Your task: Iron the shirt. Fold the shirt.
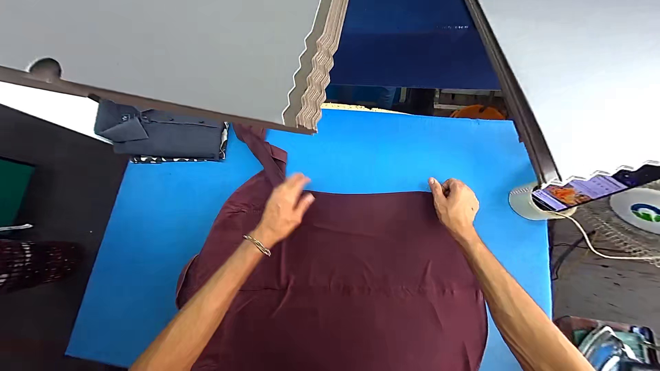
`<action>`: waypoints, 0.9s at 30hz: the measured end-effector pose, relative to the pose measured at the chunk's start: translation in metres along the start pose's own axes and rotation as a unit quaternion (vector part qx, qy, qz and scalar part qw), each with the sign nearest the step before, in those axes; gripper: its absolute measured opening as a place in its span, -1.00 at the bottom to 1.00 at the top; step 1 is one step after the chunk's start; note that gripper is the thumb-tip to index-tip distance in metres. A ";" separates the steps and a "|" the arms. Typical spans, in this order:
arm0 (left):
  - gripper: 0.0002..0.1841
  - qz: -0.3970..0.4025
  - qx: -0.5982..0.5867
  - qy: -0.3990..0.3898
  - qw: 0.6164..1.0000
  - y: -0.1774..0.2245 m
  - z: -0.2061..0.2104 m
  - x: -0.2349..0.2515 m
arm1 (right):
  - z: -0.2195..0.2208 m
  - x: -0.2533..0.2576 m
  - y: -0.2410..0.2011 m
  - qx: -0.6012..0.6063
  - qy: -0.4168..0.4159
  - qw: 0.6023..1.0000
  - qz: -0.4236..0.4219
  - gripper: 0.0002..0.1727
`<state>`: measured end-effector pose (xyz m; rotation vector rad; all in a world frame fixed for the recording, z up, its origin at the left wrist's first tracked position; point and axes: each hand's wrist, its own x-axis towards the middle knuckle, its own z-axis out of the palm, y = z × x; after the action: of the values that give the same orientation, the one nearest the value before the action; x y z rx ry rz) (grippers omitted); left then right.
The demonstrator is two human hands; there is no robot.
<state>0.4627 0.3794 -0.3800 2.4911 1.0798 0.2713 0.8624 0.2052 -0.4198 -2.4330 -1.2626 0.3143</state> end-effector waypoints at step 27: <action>-0.32 0.046 0.115 -0.030 0.992 0.036 0.072 -0.034 | 0.038 -0.173 -0.018 -0.090 -0.017 0.979 -0.182 -0.12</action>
<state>0.4875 0.3116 -0.4287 2.7378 1.0255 0.1013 0.7366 0.0814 -0.4426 -2.2815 -1.7827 0.1447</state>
